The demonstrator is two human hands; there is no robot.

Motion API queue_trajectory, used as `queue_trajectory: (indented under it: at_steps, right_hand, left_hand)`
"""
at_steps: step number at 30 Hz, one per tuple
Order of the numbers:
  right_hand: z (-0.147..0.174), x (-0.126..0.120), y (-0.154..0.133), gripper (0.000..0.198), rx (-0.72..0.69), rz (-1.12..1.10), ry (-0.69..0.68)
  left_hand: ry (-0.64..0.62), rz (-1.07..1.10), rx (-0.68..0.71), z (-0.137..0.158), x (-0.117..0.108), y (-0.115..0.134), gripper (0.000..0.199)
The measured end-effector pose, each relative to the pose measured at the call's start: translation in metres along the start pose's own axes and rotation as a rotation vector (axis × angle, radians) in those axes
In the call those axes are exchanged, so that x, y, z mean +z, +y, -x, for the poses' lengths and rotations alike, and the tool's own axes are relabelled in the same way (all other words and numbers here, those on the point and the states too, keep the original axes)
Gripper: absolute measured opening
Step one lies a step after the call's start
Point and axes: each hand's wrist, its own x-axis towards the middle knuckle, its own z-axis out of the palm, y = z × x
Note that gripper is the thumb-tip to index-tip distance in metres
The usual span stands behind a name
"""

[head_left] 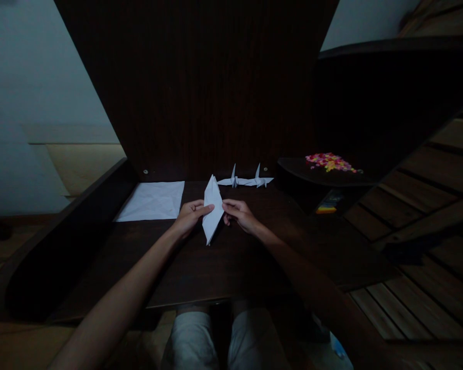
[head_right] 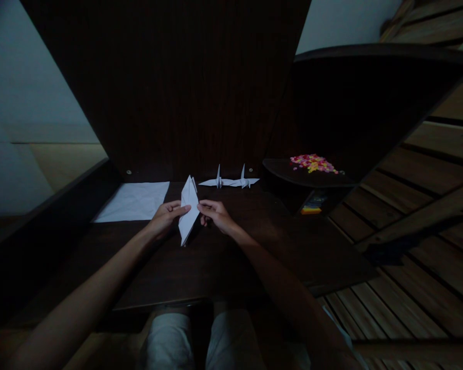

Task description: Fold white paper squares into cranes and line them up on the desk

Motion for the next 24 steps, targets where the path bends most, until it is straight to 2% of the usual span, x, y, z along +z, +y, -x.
queue_trajectory:
  at_steps: [8, 19, 24]
  right_hand:
    - [-0.002, 0.003, 0.0036, 0.034, -0.033, 0.093, 0.022]
    - [-0.0043, 0.0036, 0.0071, 0.038, -0.039, 0.225, 0.109]
    - [-0.0043, 0.0049, 0.0055, 0.039, -0.045, 0.209, 0.135]
  left_hand:
    - [-0.019, -0.068, 0.017, -0.0006, -0.002, -0.0043, 0.034]
    - [-0.133, -0.131, 0.011, 0.0034, 0.0029, -0.003, 0.04]
    - [-0.185, -0.183, -0.021, 0.0045, 0.0018, -0.0017, 0.037]
